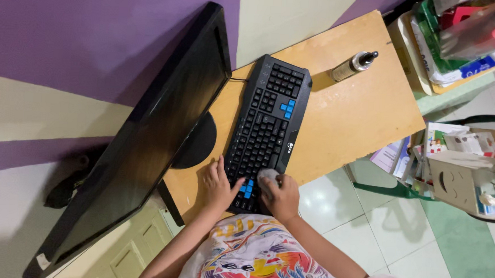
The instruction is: The person cleans a computer keyboard using a spray bottle and a cloth. They spray the keyboard, wipe the keys and surface, flip the keyboard over to clean the underside, and then flip it back to finish wiping the top.
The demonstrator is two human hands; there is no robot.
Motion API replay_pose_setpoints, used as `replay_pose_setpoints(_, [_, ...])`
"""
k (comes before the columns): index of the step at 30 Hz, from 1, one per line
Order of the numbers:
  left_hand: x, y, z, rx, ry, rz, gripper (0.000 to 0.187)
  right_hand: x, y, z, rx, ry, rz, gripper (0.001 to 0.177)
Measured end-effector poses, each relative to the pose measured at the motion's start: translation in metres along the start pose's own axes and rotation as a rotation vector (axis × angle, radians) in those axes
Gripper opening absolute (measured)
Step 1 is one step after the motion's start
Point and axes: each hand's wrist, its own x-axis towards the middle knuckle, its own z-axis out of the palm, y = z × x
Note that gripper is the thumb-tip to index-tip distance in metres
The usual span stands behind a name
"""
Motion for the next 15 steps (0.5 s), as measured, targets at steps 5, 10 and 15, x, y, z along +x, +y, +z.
replay_pose_setpoints(5, [0.021,-0.008,0.003,0.075,-0.028,0.023,0.100,0.062,0.023,0.006,0.013,0.114,0.122,0.048])
replay_pose_setpoints(10, [0.019,-0.016,0.013,0.000,0.045,0.073,0.099,0.155,0.043,0.009,-0.122,0.231,0.191,0.036])
replay_pose_setpoints(15, [0.016,-0.019,0.016,0.017,0.049,0.073,0.099,0.162,0.037,0.007,-0.139,0.160,0.211,0.037])
